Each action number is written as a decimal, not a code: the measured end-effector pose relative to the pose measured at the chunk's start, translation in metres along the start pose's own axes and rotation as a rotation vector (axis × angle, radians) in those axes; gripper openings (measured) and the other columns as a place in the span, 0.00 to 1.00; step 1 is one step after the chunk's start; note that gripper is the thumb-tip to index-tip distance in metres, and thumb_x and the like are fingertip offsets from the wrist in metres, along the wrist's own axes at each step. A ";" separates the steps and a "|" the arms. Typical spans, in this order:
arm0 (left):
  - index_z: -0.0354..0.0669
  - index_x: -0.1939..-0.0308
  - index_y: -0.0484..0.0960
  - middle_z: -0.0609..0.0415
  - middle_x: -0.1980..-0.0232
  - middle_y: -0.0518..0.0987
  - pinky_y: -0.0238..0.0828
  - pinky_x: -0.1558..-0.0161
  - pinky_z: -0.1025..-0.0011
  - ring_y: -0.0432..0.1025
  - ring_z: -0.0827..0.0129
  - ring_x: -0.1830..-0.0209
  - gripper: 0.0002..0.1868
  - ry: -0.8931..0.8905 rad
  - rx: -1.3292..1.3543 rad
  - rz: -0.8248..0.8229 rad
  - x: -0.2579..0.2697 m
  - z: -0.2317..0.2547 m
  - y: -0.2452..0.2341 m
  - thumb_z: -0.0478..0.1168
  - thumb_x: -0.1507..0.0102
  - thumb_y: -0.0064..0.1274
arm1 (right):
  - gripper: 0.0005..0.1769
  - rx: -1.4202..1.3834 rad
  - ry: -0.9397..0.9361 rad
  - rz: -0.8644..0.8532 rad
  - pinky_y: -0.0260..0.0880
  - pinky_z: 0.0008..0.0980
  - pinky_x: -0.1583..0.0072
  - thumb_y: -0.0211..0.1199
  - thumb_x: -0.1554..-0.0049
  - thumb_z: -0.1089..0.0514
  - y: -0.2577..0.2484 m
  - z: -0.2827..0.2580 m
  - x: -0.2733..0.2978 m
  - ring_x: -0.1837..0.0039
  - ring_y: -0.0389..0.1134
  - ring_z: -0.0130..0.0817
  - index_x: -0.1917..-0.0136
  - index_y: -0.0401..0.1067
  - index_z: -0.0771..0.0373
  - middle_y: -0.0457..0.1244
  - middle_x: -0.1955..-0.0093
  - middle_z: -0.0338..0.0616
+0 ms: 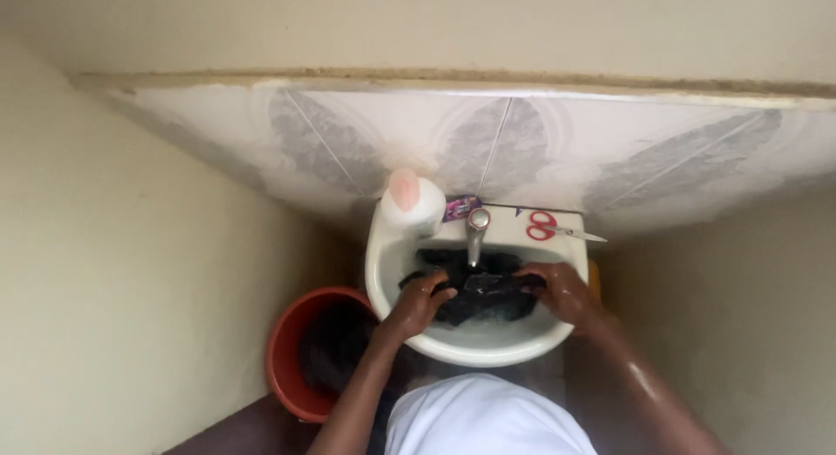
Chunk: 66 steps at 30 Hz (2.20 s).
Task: Washing clothes by hand in a sink.
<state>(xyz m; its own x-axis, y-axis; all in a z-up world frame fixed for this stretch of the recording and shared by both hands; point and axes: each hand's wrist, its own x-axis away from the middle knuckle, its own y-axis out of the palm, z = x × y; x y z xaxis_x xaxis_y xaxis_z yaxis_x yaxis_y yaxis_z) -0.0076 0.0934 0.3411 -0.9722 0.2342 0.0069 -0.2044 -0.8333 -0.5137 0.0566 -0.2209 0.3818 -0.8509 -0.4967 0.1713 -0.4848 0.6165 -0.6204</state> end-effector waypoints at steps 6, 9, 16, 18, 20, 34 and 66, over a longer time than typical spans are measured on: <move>0.36 0.53 0.79 0.37 0.56 0.81 0.71 0.54 0.56 0.75 0.42 0.55 0.16 -0.027 0.056 0.045 0.007 0.100 -0.046 0.48 0.33 0.55 | 0.18 0.064 0.041 -0.026 0.75 0.37 0.47 0.68 0.49 0.69 -0.066 -0.083 0.019 0.51 0.75 0.37 0.45 0.78 0.60 0.73 0.51 0.47; 0.36 0.53 0.80 0.37 0.58 0.81 0.71 0.56 0.57 0.76 0.43 0.57 0.15 0.040 0.004 0.116 0.002 0.132 -0.065 0.46 0.33 0.55 | 0.17 0.056 0.035 0.006 0.76 0.35 0.47 0.69 0.50 0.68 -0.090 -0.106 0.025 0.50 0.75 0.33 0.45 0.79 0.60 0.74 0.51 0.45; 0.36 0.55 0.79 0.40 0.67 0.79 0.68 0.66 0.62 0.73 0.54 0.73 0.11 0.123 -0.002 0.276 -0.006 0.216 -0.102 0.41 0.34 0.57 | 0.14 -0.201 -0.039 0.209 0.74 0.29 0.48 0.67 0.47 0.68 -0.137 -0.162 0.042 0.51 0.71 0.27 0.46 0.80 0.62 0.73 0.52 0.40; 0.35 0.56 0.78 0.40 0.68 0.79 0.68 0.67 0.63 0.73 0.55 0.74 0.10 0.159 0.009 0.303 -0.007 0.235 -0.108 0.41 0.33 0.56 | 0.13 -0.209 -0.022 0.243 0.74 0.29 0.49 0.66 0.46 0.68 -0.147 -0.171 0.045 0.52 0.71 0.27 0.47 0.80 0.62 0.73 0.54 0.40; 0.35 0.57 0.77 0.41 0.68 0.78 0.68 0.68 0.63 0.72 0.56 0.75 0.10 0.197 0.019 0.332 -0.007 0.257 -0.116 0.40 0.32 0.55 | 0.11 -0.217 -0.010 0.277 0.74 0.29 0.50 0.65 0.44 0.68 -0.156 -0.182 0.048 0.53 0.71 0.27 0.48 0.80 0.62 0.72 0.55 0.40; 0.37 0.51 0.73 0.61 0.59 0.73 0.66 0.53 0.76 0.66 0.80 0.57 0.04 0.424 0.351 0.363 -0.020 0.317 -0.166 0.33 0.26 0.51 | 0.09 -0.250 -0.247 0.472 0.71 0.23 0.54 0.63 0.37 0.69 -0.223 -0.245 0.059 0.55 0.69 0.22 0.44 0.78 0.66 0.70 0.53 0.42; 0.36 0.24 0.50 0.39 0.32 0.69 0.69 0.33 0.58 0.67 0.56 0.32 0.66 0.561 0.320 0.244 -0.041 0.282 -0.106 0.42 0.55 0.81 | 0.09 -0.249 -0.593 0.324 0.72 0.21 0.47 0.71 0.39 0.70 -0.207 -0.314 0.046 0.50 0.69 0.19 0.46 0.75 0.68 0.69 0.52 0.37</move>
<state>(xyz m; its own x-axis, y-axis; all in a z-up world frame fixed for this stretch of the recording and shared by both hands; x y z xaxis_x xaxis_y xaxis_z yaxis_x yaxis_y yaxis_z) 0.0216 0.0311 0.6376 -0.8058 0.1732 -0.5663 -0.0953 -0.9817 -0.1647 0.0544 -0.1792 0.7580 -0.7411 -0.4695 -0.4800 -0.3181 0.8750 -0.3649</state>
